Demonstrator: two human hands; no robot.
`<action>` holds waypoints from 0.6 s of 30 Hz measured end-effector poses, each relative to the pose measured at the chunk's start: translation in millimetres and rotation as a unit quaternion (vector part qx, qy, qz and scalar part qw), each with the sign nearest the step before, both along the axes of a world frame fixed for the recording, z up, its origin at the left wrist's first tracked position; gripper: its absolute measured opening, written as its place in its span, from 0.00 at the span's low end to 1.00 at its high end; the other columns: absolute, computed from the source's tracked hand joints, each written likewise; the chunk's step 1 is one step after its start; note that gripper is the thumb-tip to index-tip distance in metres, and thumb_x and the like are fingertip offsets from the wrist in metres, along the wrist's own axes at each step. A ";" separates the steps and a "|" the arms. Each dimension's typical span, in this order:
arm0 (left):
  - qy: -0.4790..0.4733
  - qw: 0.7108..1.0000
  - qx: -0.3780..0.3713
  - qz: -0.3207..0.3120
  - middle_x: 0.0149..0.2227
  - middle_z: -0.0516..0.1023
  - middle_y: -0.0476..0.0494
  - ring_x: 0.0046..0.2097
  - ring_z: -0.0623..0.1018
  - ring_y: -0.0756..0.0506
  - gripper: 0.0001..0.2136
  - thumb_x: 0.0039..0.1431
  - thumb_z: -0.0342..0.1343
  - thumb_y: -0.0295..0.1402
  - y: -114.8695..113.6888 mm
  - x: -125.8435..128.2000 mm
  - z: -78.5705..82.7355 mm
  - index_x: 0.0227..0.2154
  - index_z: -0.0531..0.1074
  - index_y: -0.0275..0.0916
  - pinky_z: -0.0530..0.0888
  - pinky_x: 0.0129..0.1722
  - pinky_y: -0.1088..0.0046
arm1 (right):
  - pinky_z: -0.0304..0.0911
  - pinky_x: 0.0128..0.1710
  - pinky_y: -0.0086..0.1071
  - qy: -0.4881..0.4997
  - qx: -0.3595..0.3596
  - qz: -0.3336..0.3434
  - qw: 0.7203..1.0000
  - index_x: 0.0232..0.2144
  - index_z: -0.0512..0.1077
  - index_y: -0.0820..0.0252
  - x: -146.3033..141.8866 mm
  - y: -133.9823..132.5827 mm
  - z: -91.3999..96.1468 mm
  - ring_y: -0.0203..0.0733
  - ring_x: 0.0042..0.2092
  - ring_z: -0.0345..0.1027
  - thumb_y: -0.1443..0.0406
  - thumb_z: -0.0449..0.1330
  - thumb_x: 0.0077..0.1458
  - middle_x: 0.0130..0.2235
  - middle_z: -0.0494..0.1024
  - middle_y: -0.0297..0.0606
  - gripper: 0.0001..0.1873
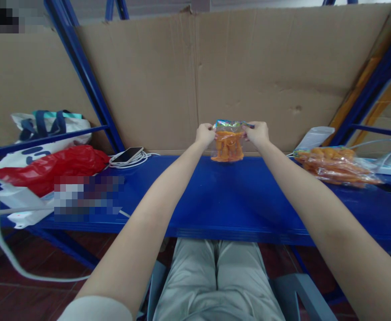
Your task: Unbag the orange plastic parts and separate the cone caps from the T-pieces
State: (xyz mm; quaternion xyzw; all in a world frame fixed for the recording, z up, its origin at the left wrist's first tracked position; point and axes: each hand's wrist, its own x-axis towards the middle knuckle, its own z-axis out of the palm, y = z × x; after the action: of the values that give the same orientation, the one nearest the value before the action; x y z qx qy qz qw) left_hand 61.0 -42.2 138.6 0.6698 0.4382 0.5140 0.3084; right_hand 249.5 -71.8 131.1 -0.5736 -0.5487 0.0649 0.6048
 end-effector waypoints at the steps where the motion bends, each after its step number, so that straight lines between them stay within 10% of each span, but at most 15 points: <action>1: 0.000 1.000 0.008 -0.003 0.28 0.78 0.42 0.31 0.80 0.50 0.05 0.63 0.51 0.24 1.1 0.3 -0.8 0.33 0.72 0.33 0.75 0.38 0.76 | 0.71 0.33 0.37 -0.024 0.013 -0.010 1.000 0.35 0.78 0.64 1.8 -0.7 0.6 0.42 0.29 0.73 0.57 0.61 0.56 0.25 0.77 0.40 0.15; 13: 0.032 0.995 0.089 0.002 0.29 0.76 0.45 0.37 0.78 0.48 0.05 0.59 0.53 0.24 1.6 3.3 -9.7 0.27 0.70 0.33 0.72 0.41 0.75 | 0.66 0.41 0.36 -0.081 0.029 -0.040 0.995 0.33 0.78 0.64 5.8 -15.8 3.5 0.44 0.37 0.73 0.66 0.57 0.56 0.32 0.80 0.42 0.10; 18: -0.039 0.998 -0.017 -0.051 0.33 0.80 0.44 0.32 0.80 0.50 0.09 0.63 0.52 0.27 -19.4 -1.6 -9.5 0.46 0.68 0.35 0.75 0.36 0.75 | 0.67 0.40 0.36 -0.074 0.042 -0.019 0.996 0.33 0.78 0.63 5.8 -15.3 0.6 0.44 0.36 0.74 0.64 0.57 0.58 0.32 0.80 0.42 0.11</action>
State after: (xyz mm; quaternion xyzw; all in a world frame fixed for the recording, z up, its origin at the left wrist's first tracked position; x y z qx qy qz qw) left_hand 59.4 -61.5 129.0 0.6653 0.3994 0.5161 0.3626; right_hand 255.3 -87.1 131.7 -0.5611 -0.5834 -0.0126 0.5870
